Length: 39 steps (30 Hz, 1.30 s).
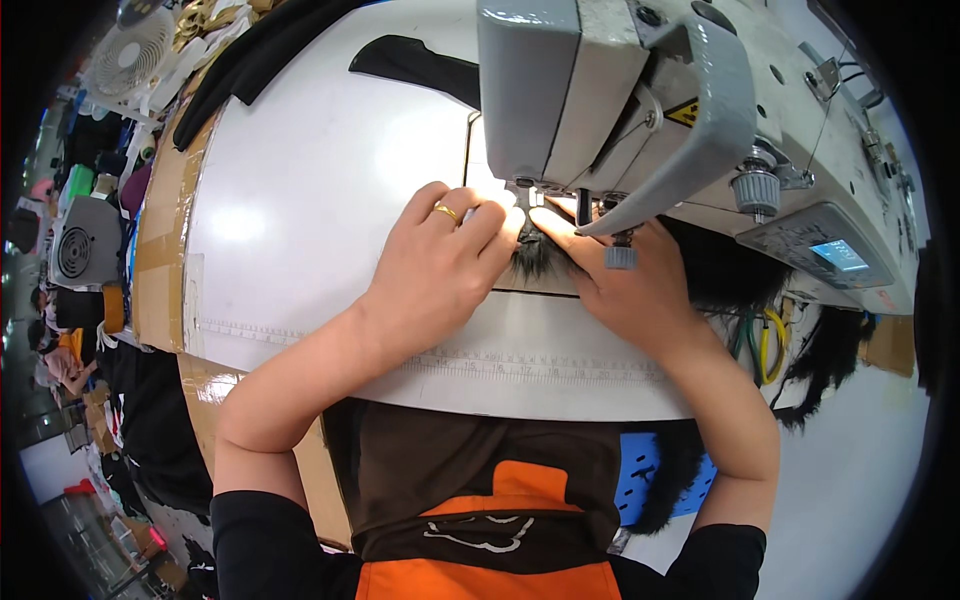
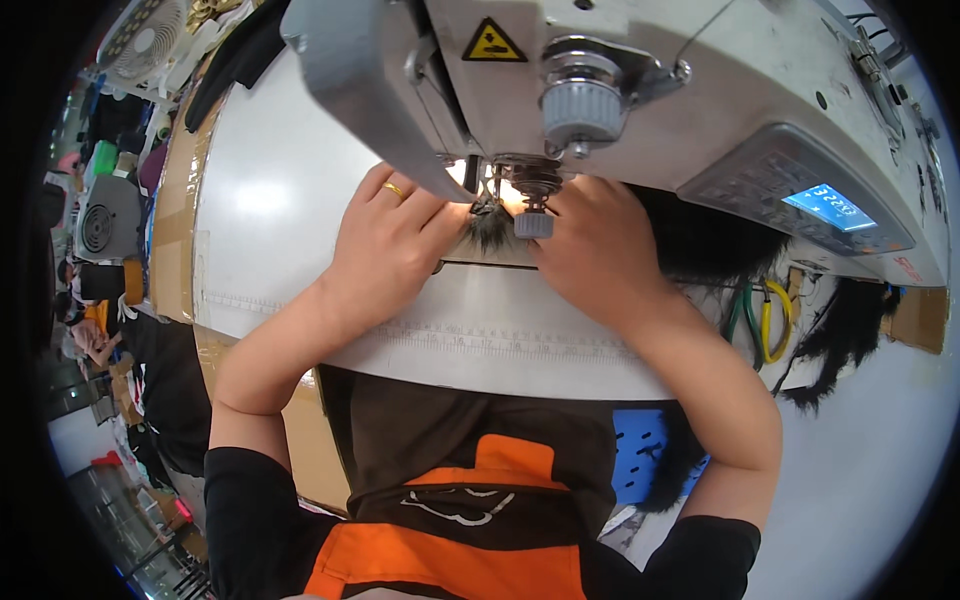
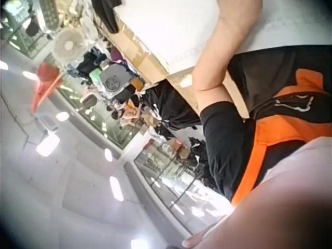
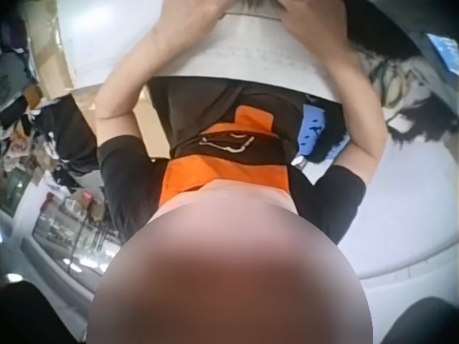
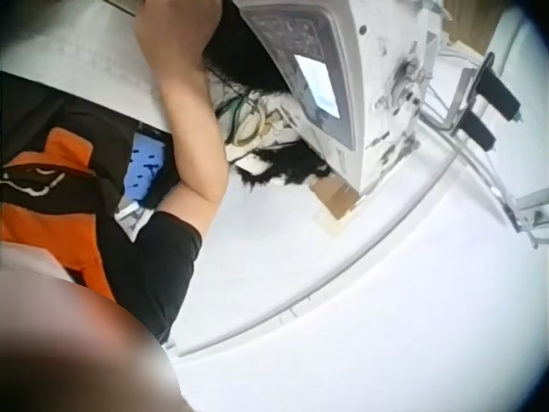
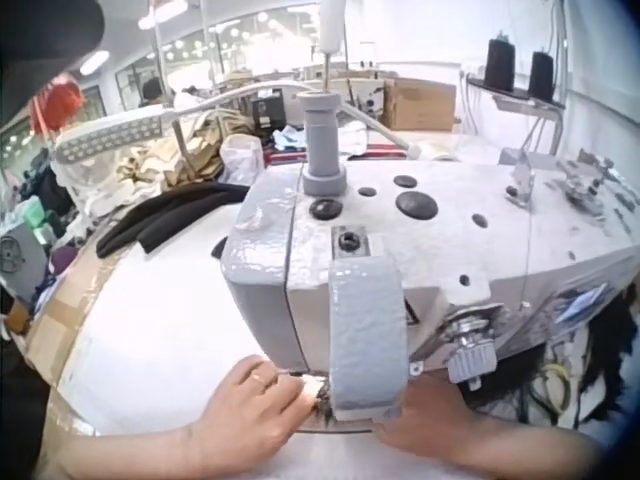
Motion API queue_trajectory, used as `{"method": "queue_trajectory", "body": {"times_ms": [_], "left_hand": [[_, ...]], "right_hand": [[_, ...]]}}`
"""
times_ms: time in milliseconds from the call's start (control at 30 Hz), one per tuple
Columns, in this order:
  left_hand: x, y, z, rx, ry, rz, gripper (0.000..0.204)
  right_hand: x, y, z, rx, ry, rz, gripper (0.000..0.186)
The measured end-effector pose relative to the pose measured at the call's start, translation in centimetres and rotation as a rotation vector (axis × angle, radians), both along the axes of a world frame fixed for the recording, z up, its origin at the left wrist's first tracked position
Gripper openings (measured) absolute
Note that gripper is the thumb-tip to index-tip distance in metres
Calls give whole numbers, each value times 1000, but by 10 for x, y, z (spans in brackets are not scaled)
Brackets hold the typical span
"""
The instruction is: Sewing faux fur trim onto black fabric using an industrial sewing machine and trimming it with scissors.
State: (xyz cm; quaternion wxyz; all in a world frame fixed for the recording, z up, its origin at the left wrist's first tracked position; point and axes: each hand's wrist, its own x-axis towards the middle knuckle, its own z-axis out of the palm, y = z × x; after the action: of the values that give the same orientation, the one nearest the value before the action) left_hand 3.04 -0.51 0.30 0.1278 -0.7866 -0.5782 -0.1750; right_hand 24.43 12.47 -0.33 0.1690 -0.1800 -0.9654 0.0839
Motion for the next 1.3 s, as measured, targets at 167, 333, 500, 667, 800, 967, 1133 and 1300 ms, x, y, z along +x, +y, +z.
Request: {"method": "queue_trajectory", "body": {"times_ms": [167,333,500,667,800,967,1133,1300], "left_hand": [[-3,5,2,-1,24,13,13],[-5,9,-5,44,-103,-61,15],[-5,11,-2,39,-69,-45,14],[-11,11,-3,-1,-161,-87,16],[-15,13,-4,15,-215,-140,17],[-14,14,-8,32,-314,-161,19],[-12,16,-6,63,-269,-138,22],[-13,16,-7,62,-250,-124,18]], "right_hand": [[0,1,4,-26,-37,-40,46],[6,4,8,10,-122,28,45],[6,1,13,-39,-119,-67,55],[6,5,11,-21,-136,-52,54],[6,7,5,-59,-256,-101,46],[5,-3,15,-116,-200,-95,30],[2,-8,24,-223,-210,-150,28],[6,-5,12,45,-222,-67,31]]}}
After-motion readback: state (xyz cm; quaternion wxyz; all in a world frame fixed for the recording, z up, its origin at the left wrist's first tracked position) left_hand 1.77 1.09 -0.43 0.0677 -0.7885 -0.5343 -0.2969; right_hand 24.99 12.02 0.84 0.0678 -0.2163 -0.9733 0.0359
